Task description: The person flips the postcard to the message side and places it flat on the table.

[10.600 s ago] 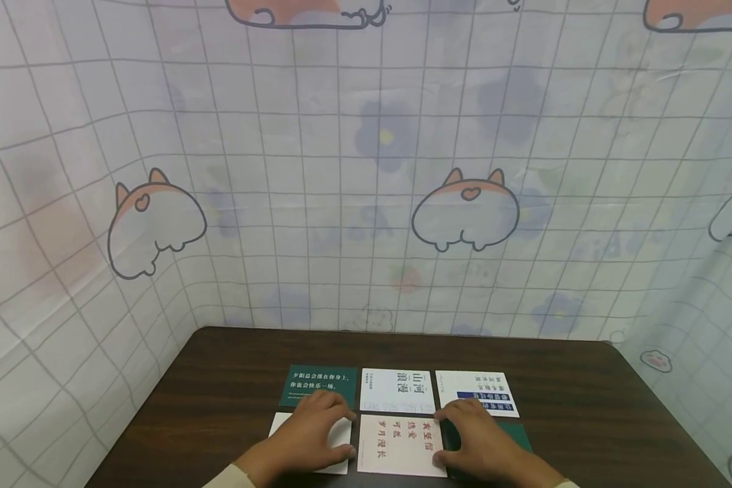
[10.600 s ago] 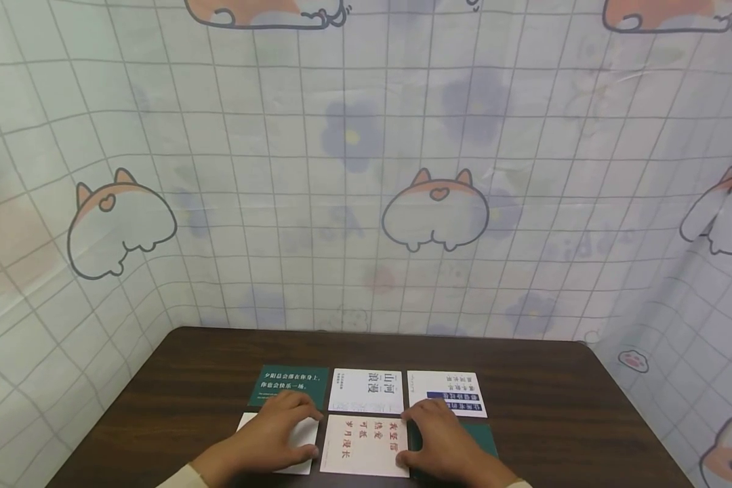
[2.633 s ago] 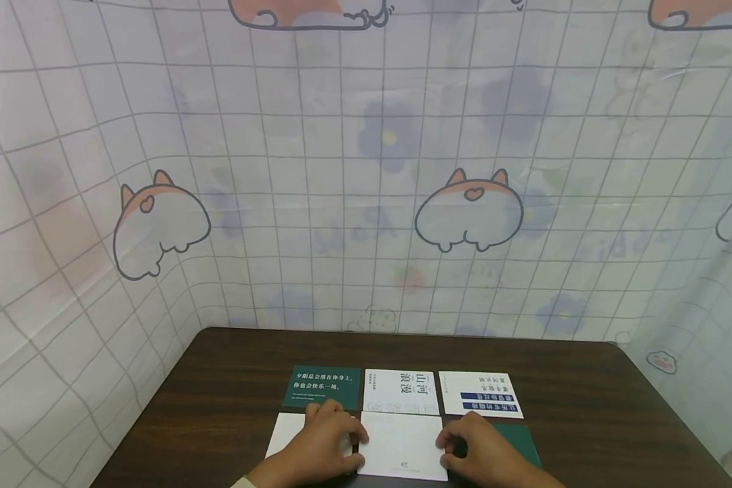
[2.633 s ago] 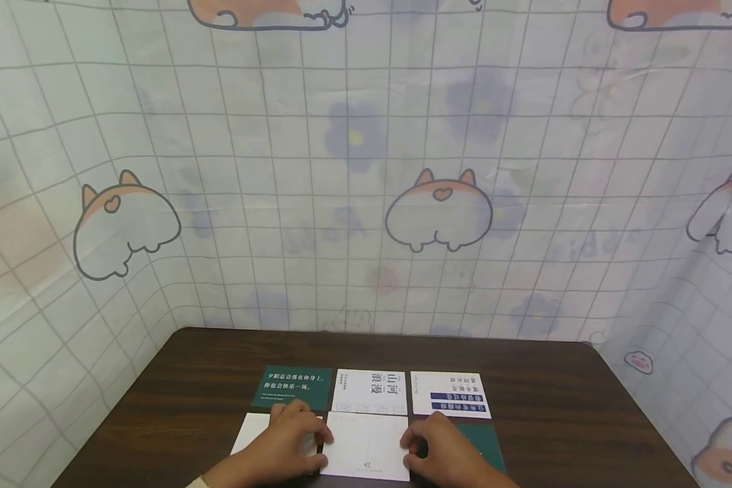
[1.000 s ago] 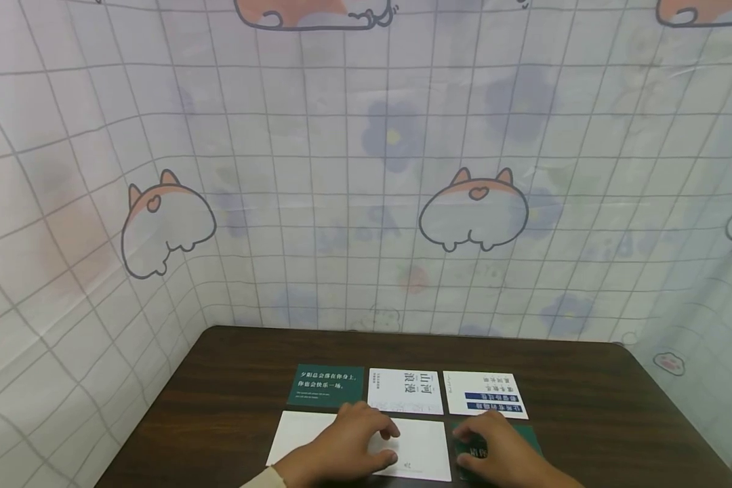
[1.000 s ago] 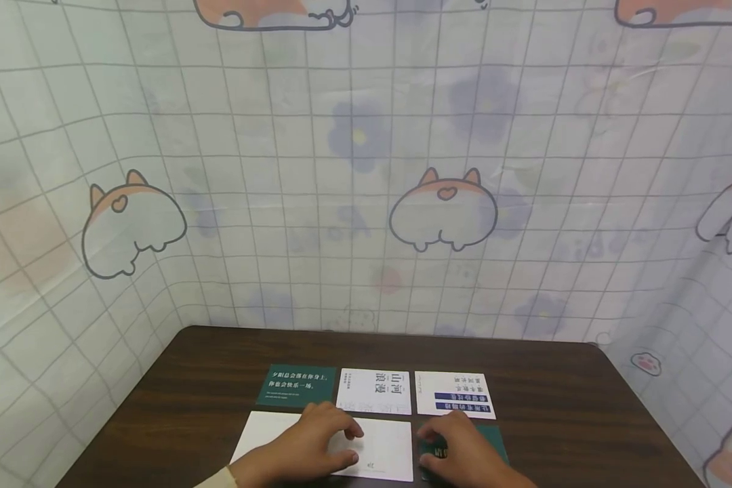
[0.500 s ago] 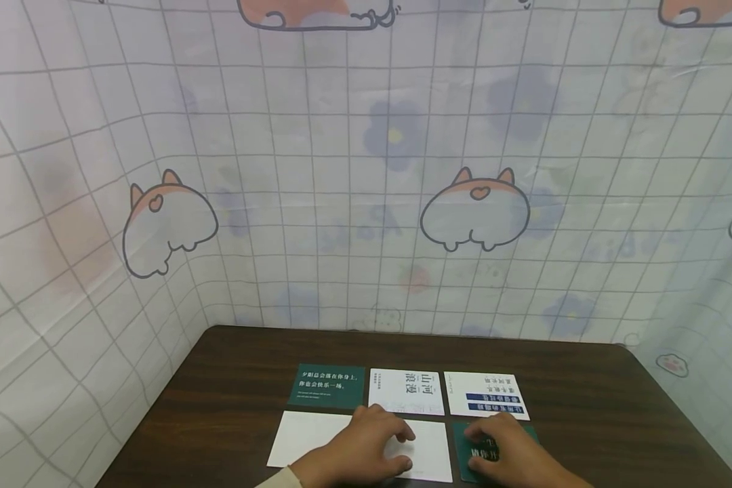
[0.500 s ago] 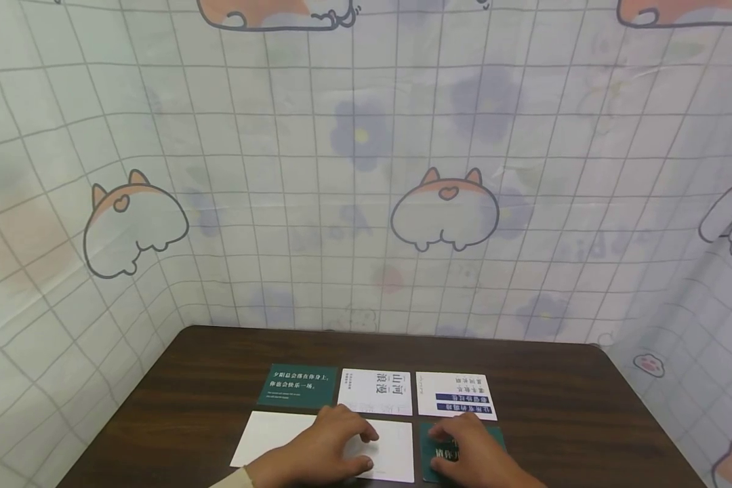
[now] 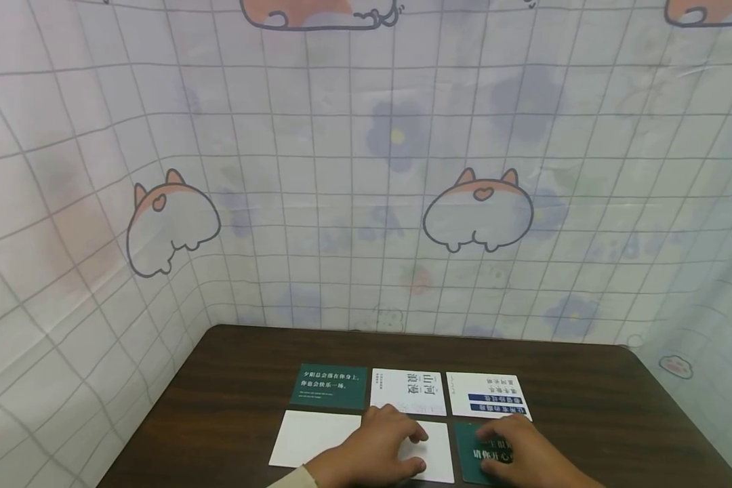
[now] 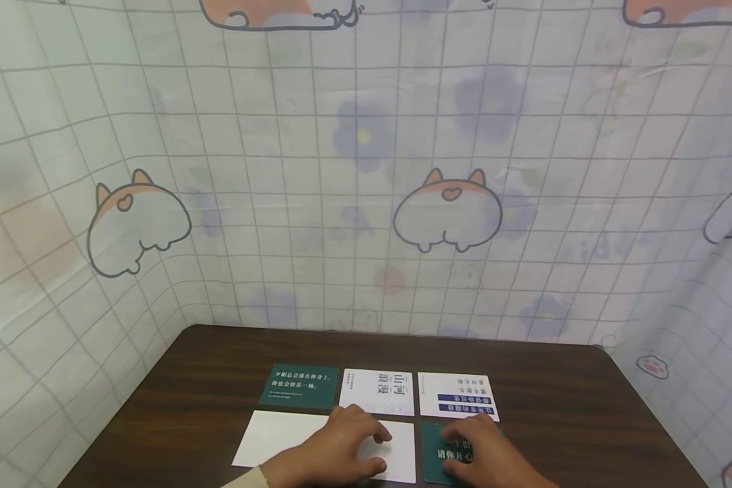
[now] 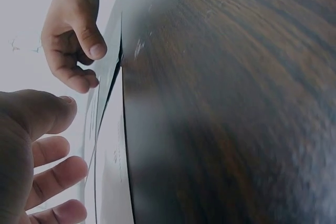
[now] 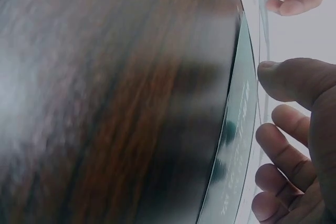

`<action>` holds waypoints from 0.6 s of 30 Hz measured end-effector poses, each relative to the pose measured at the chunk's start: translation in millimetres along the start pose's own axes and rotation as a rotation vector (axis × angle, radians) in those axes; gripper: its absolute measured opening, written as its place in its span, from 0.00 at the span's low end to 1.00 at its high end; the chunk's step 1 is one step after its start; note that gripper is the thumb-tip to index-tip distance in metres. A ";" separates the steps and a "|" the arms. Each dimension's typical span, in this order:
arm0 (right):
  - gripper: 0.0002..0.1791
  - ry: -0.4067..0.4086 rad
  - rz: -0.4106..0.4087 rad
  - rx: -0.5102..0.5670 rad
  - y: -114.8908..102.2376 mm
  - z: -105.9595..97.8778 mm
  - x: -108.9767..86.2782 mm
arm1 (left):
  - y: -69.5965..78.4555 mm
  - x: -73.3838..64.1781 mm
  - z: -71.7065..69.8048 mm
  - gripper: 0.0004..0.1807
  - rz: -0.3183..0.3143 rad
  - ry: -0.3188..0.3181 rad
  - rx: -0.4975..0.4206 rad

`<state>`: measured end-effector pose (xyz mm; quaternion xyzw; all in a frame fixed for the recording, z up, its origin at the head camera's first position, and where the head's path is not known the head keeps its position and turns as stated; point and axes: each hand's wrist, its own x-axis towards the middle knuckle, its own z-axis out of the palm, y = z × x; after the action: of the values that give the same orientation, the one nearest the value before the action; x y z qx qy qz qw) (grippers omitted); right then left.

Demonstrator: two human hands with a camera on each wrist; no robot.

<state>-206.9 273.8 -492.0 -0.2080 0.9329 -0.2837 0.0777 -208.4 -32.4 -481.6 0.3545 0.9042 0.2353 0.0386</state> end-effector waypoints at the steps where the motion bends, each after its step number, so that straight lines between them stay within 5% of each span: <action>1: 0.21 -0.001 0.002 0.001 0.8 -0.7 -0.4 | 1.0 0.6 0.4 0.17 -0.002 0.001 0.005; 18: 0.23 -0.001 0.087 0.012 12.4 -8.1 -6.6 | 10.1 12.0 12.1 0.17 0.019 0.023 0.024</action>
<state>-207.3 290.0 -492.1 -0.1670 0.9393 -0.2853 0.0919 -208.2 -13.3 -486.5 0.3608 0.9039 0.2287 0.0217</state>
